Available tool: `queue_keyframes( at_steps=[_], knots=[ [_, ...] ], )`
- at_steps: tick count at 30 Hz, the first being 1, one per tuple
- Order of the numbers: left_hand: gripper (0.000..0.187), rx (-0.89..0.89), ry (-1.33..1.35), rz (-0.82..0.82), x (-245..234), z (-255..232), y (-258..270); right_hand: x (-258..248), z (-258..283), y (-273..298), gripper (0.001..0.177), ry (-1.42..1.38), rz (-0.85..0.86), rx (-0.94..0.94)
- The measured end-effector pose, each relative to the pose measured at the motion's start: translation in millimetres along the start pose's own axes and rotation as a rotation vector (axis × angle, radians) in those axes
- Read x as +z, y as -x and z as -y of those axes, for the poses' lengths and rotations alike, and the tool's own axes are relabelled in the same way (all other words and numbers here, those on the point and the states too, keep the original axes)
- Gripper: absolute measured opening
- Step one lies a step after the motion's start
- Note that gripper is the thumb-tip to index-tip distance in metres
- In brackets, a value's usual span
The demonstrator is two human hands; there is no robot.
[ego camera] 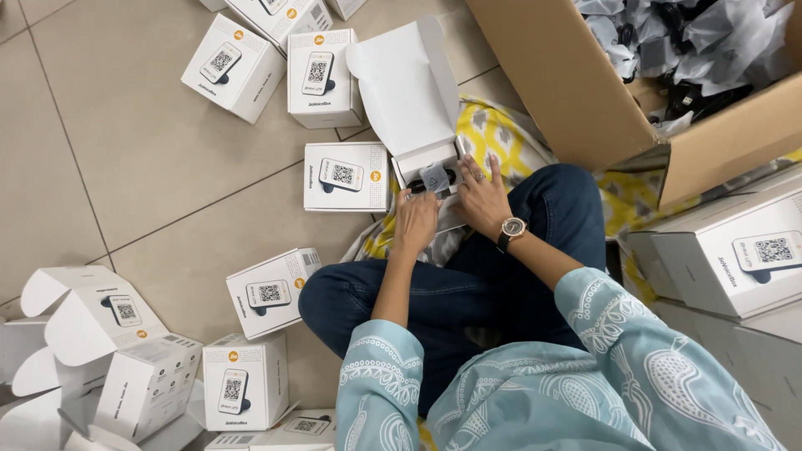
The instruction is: The person takes electronic devices wrapped in black plastic out of a large carton and places them into individual white JioVoiceBox product boxes.
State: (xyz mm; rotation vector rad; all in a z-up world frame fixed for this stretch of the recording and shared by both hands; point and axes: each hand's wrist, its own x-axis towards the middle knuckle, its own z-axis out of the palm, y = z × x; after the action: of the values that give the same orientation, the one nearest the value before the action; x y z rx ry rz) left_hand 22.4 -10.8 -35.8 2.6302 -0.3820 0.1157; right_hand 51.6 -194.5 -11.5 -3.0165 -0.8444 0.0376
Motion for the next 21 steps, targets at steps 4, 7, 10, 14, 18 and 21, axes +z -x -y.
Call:
queue_keyframes(
  at_steps=[4,7,10,14,18,21],
  knots=[
    [0.026,-0.045,0.007,0.079,0,4,-11,20,-8,11,0.061,-0.069,-0.194,-0.015],
    [0.031,-0.114,0.022,0.193,1,16,-28,16,-8,14,0.069,-0.104,-0.277,-0.015],
    [0.036,-0.147,0.029,0.299,20,43,-47,12,-7,14,0.074,-0.138,-0.312,-0.003],
    [0.037,-0.167,-0.009,0.375,18,52,-69,11,-9,15,0.078,-0.21,-0.313,0.03],
    [0.031,-0.215,-0.076,0.224,-6,27,-67,11,-9,14,0.076,-0.225,-0.275,0.041],
    [0.036,-0.122,-0.205,-0.035,-7,17,-55,15,-11,11,0.071,-0.233,-0.239,0.054]
  ],
)
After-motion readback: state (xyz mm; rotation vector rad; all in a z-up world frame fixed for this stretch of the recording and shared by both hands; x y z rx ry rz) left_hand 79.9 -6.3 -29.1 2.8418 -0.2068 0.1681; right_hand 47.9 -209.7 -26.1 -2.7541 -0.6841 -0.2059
